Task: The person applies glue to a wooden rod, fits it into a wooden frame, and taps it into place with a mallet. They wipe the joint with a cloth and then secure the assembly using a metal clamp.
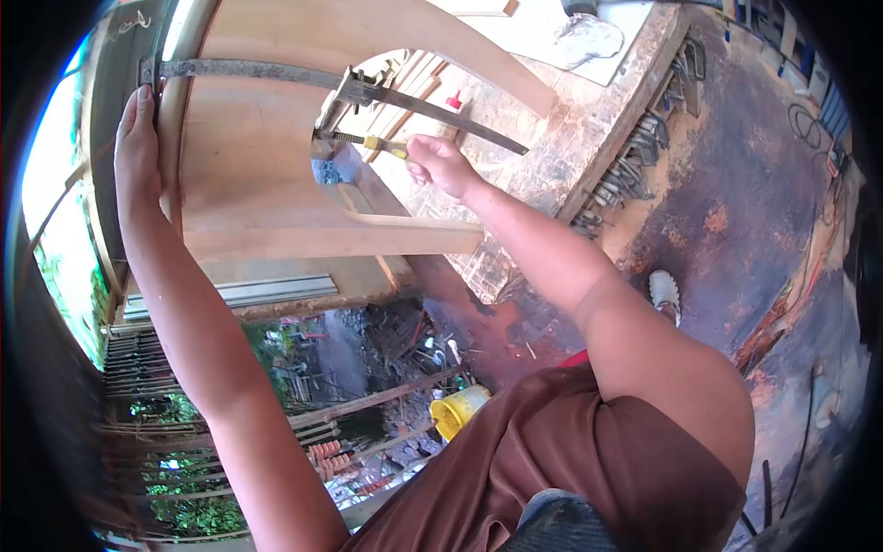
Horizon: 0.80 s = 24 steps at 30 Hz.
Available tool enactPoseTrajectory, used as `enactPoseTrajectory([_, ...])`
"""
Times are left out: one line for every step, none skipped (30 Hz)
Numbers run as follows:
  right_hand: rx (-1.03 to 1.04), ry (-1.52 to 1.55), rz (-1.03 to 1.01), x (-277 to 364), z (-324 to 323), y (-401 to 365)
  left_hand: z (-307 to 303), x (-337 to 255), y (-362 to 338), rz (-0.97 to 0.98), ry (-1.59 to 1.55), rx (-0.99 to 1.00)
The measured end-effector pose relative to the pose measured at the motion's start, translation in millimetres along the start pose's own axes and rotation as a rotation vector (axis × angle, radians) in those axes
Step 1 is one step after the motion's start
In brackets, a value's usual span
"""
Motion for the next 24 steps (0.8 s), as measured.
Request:
enactPoseTrajectory([0.009, -0.011, 0.017, 4, 0, 1, -1, -1, -1, -0.012, 0.001, -0.003])
enactPoseTrajectory([0.005, 0.145, 0.177, 6, 2, 1, -1, -2, 0, -0.025, -0.007, -0.013])
enactPoseTrajectory([-0.006, 0.301, 0.344, 7, 5, -1, 0, -1, 0, -0.044, -0.027, -0.033])
enactPoseTrajectory([0.004, 0.305, 0.349, 9, 5, -1, 1, -1, 1, 0.01, -0.023, 0.014])
enactPoseTrajectory([0.024, 0.29, 0.387, 8, 11, -4, -3, 3, 4, 0.062, -0.016, 0.05])
enactPoseTrajectory([-0.047, -0.029, 0.247, 13, 10, -3, -5, 10, 12, 0.043, -0.041, 0.145])
enactPoseTrajectory([-0.103, -0.339, 0.09, 19, 10, 1, -6, 7, 9, 0.073, 0.033, 0.093])
enactPoseTrajectory([-0.03, -0.713, -0.178, 18, 7, 3, -3, -2, -3, 0.074, 0.028, 0.06])
enactPoseTrajectory([0.017, -0.716, -0.156, 22, 14, 7, -2, 2, -1, 0.049, -0.038, 0.084])
enactPoseTrajectory([0.004, -1.015, -0.298, 38, 28, 8, -5, 10, 9, 0.064, 0.0, 0.107])
enactPoseTrajectory([-0.008, -1.304, -0.456, 50, 41, 8, -7, 1, 1, 0.078, 0.041, 0.132])
enactPoseTrajectory([-0.003, -1.367, -0.449, 51, 47, 11, -6, -9, -14, 0.183, 0.078, 0.069])
enactPoseTrajectory([0.034, -1.356, -0.444, 48, 48, 14, 1, -39, -37, 0.292, 0.12, 0.011])
enactPoseTrajectory([0.036, -1.318, -0.366, 45, 46, 17, -1, -35, -31, 0.238, 0.137, 0.048])
enactPoseTrajectory([0.034, -1.283, -0.289, 42, 42, 19, -6, -32, -32, 0.222, 0.141, 0.025])
enactPoseTrajectory([0.032, -1.199, -0.202, 48, 46, 25, -7, -33, -33, 0.162, 0.171, 0.031])
enactPoseTrajectory([0.055, -1.196, -0.201, 50, 42, 31, -6, -36, -35, 0.103, 0.2, 0.037])
enactPoseTrajectory([0.129, -1.094, -0.067, 44, 34, 39, -6, -41, -40, 0.058, 0.224, 0.014])
enactPoseTrajectory([0.193, -0.989, 0.071, 38, 26, 43, -6, -40, -42, 0.049, 0.228, 0.008])
enactPoseTrajectory([0.243, -0.857, 0.167, 35, 21, 46, -5, -39, -43, 0.066, 0.181, 0.032])
enactPoseTrajectory([0.254, -0.858, 0.163, 37, 16, 48, -6, -41, -42, 0.091, 0.132, 0.05])
enactPoseTrajectory([0.271, -0.856, 0.211, 39, 17, 47, -7, -50, -53, 0.152, 0.122, 0.051])
enactPoseTrajectory([0.287, -0.855, 0.261, 40, 18, 46, -8, -48, -50, 0.151, 0.121, 0.045])
enactPoseTrajectory([0.264, -0.888, 0.126, 31, 11, 45, -7, -43, -45, 0.12, 0.069, 0.061])
Point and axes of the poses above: each hand's wrist, its own y-axis towards the middle knuckle, its own z-axis out of the palm, x = y × z, the point moved 4 cm from there along y, towards the middle knuckle, and after that the axes turned 9 degrees about -z, right-handed, at the moved point
